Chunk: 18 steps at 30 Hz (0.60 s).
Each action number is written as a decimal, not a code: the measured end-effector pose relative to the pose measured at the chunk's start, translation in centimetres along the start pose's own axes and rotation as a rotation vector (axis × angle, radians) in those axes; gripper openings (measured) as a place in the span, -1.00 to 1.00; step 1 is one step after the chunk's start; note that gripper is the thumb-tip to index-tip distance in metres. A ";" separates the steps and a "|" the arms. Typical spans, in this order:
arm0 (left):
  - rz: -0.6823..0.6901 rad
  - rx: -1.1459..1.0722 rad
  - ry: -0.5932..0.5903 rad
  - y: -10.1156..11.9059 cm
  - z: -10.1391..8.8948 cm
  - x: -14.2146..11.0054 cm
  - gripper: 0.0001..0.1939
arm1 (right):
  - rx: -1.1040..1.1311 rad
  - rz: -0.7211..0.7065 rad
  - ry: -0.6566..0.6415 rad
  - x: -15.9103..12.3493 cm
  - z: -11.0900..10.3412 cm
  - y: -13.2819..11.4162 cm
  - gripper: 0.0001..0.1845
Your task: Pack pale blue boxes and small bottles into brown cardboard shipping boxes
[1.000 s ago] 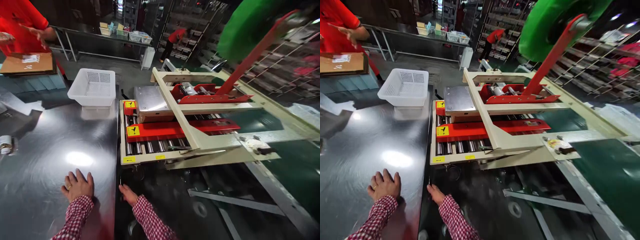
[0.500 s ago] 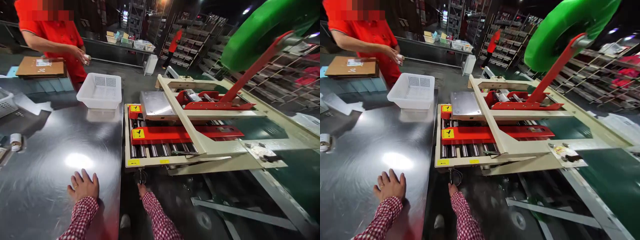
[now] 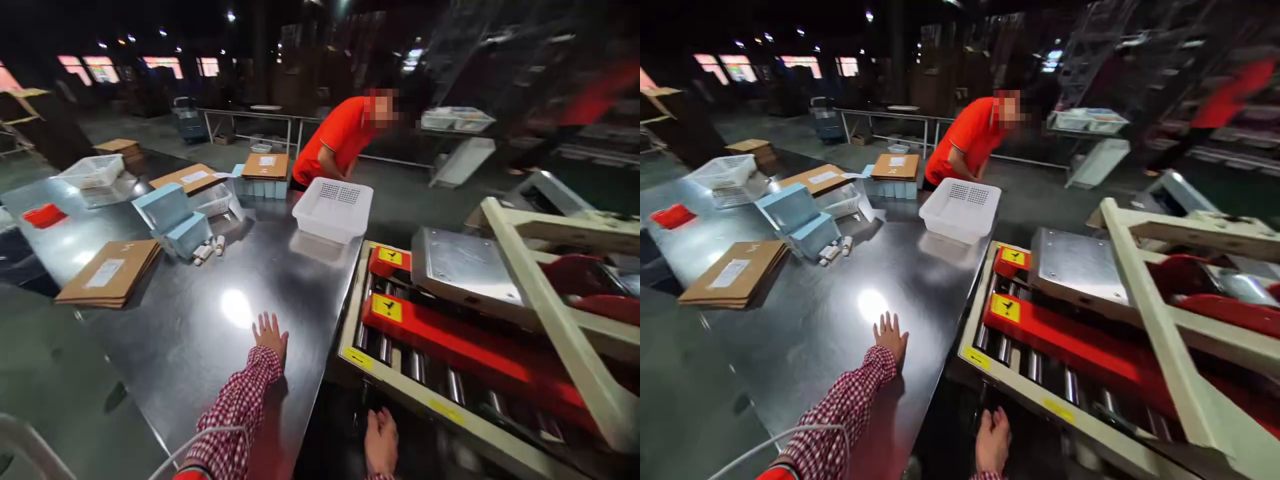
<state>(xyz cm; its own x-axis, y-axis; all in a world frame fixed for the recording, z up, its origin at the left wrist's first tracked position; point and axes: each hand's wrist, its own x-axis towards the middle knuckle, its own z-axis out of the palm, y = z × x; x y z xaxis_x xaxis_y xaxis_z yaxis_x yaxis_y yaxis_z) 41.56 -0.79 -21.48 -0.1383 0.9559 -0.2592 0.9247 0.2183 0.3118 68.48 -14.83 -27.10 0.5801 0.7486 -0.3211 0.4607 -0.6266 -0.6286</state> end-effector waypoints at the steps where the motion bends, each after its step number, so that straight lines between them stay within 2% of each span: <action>1: 0.041 -0.035 -0.015 -0.7 -0.4 -0.1 -0.30 | 0.032 -0.029 0.018 -1.1 0.4 -1.1 -0.16; 4: 0.181 -0.126 -0.022 -4.8 -2.7 -1.0 -0.45 | 0.117 -0.206 -0.067 -6.1 3.2 -4.8 -0.16; 6: 0.196 -0.155 0.023 -10.0 -5.6 -1.5 -0.60 | 0.111 -0.325 -0.210 -9.8 6.2 -6.9 -0.17; 9: 0.023 -0.139 0.166 -21.5 -12.5 -1.0 -0.63 | 0.045 -0.431 -0.326 -14.1 11.1 -8.7 -0.17; 12: -0.277 -0.089 0.354 -34.9 -21.3 1.5 -0.60 | -0.112 -0.508 -0.222 -15.8 14.9 -8.7 -0.15; 15: -0.565 -0.047 0.419 -46.7 -28.9 4.6 -0.58 | -0.313 -0.557 -0.050 -15.9 16.6 -8.8 -0.19; 17: -0.709 -0.029 0.423 -52.4 -32.1 6.3 -0.43 | -0.448 -0.554 -0.001 -16.0 16.5 -10.3 -0.23; 18: -0.753 -0.031 0.398 -54.5 -33.2 6.9 -0.36 | -0.529 -0.535 -0.011 -16.2 16.1 -11.5 -0.26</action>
<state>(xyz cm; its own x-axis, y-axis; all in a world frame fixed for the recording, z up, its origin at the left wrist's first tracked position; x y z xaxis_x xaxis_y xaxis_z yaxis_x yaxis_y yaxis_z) -21.53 0.43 -9.88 -0.8323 0.5500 -0.0686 0.5268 0.8234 0.2110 42.94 -16.21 -26.09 0.1811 0.9805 -0.0764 0.9406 -0.1954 -0.2778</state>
